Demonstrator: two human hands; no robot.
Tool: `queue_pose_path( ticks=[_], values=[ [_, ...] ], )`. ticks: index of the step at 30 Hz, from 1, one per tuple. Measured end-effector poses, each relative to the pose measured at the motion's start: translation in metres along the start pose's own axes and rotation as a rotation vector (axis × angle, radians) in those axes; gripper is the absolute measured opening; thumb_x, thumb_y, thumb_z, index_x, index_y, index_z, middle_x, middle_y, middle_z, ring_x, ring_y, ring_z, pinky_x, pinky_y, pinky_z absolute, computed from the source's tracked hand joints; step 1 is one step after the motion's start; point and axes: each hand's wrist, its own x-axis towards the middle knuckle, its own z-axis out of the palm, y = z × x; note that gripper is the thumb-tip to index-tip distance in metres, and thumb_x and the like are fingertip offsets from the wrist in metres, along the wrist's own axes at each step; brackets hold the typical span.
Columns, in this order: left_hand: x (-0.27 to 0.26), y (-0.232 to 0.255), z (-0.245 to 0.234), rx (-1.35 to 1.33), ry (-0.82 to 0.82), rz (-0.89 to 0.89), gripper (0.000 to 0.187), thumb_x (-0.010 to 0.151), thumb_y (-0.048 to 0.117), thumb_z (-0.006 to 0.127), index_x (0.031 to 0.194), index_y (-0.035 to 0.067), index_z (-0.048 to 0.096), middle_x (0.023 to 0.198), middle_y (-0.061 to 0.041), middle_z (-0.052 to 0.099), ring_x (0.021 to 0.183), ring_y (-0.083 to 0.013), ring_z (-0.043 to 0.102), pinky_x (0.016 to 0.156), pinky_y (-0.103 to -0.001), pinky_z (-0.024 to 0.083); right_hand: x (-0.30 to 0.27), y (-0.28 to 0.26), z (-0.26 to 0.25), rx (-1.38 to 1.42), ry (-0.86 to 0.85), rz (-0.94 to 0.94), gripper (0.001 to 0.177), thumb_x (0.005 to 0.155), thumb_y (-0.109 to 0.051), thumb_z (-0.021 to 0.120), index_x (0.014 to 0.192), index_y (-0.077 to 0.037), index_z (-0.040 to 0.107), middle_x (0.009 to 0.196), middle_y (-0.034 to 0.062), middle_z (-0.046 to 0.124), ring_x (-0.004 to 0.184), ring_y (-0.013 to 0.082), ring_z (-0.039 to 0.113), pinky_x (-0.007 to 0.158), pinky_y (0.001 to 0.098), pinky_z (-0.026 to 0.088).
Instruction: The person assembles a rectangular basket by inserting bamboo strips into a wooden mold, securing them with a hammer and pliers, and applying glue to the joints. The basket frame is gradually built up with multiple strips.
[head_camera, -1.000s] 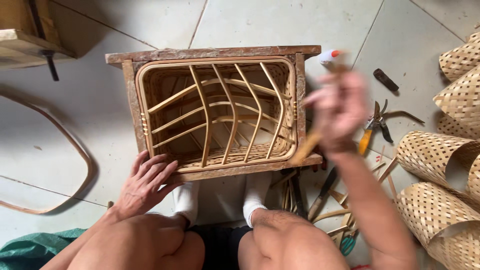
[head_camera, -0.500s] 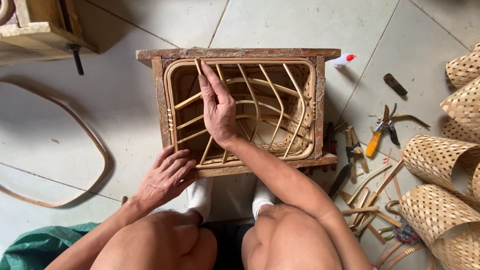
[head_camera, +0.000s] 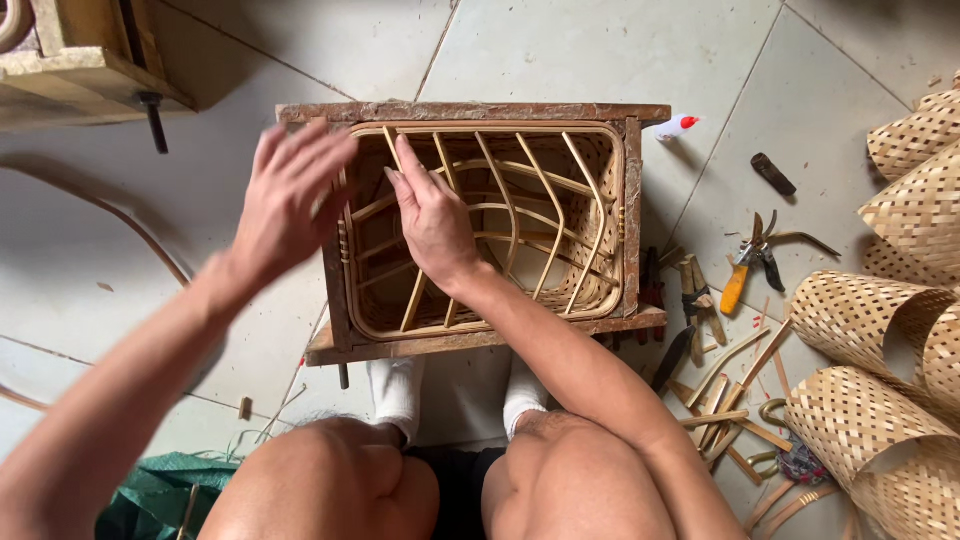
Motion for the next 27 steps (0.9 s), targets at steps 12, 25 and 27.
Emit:
queue_pose_path(
  ticks=[12,25,27],
  values=[
    [0.049,-0.036,0.029,0.165,-0.293,0.141,0.055,0.099,0.018,0.066,0.153,0.018,0.056,0.157,-0.001,0.055,0.148,-0.0248,0.046,0.124,-0.045,0.035,0.007,0.003,0.008,-0.041,-0.132,0.118,0.047,0.109,-0.022,0.047,0.152,-0.004,0.045,0.077,0.0168,0.071,0.051,0.0157,0.063,0.036,0.0249,0.054],
    [0.062,0.002,0.006,0.170,-0.306,0.101,0.058,0.089,0.002,0.066,0.146,0.009,0.060,0.155,-0.009,0.056,0.149,-0.0294,0.046,0.123,-0.048,0.033,0.012,-0.019,-0.021,-0.243,-0.248,0.083,0.052,0.106,-0.007,0.041,0.155,0.008,0.036,0.116,0.0298,0.062,0.059,0.0168,0.063,0.042,0.0239,0.051],
    [0.041,0.017,0.003,0.117,-0.173,0.068,0.039,0.103,0.001,0.064,0.142,0.005,0.062,0.150,-0.012,0.062,0.144,-0.0278,0.052,0.122,-0.044,0.035,-0.008,-0.024,-0.053,-0.144,-0.147,-0.017,0.046,0.100,-0.019,0.056,0.140,0.003,0.051,0.131,0.0283,0.058,0.065,0.0170,0.067,0.046,0.0230,0.056]
  ],
)
